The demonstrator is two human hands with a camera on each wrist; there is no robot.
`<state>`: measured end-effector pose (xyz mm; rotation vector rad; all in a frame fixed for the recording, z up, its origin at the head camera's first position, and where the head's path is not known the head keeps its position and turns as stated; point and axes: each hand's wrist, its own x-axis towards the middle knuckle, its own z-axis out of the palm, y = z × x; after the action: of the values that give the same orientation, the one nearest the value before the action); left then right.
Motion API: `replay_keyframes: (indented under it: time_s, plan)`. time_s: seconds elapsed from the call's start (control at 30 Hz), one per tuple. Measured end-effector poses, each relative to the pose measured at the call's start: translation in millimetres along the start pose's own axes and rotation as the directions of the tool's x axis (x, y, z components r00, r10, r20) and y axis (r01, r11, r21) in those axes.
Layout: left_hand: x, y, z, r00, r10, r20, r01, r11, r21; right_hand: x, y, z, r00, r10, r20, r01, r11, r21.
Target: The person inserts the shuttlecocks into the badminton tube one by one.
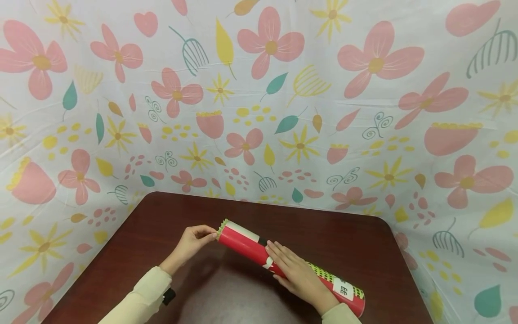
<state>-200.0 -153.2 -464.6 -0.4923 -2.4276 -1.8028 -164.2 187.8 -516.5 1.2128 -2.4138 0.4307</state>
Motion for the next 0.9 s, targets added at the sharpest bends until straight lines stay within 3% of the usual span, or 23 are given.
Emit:
replay_keyframes:
  time_s: [0.4, 0.6, 0.9]
  plan:
    - [3.9, -0.7, 0.1, 0.998, 0.024, 0.064, -0.024, 1.0, -0.009, 1, 0, 0.0, 1.0, -0.006, 0.007, 0.006, 1.0, -0.008]
    - [10.4, -2.1, 1.0, 0.996, 0.002, 0.087, 0.0, 1.0, -0.022, 2, 1, -2.1, 0.999, 0.027, 0.035, -0.027, 1.0, -0.013]
    - [15.2, -10.6, -1.1, 0.984, -0.009, 0.179, 0.025, 0.996, -0.086, -1, -1, -1.0, 0.999, 0.035, 0.037, -0.035, 0.999, -0.007]
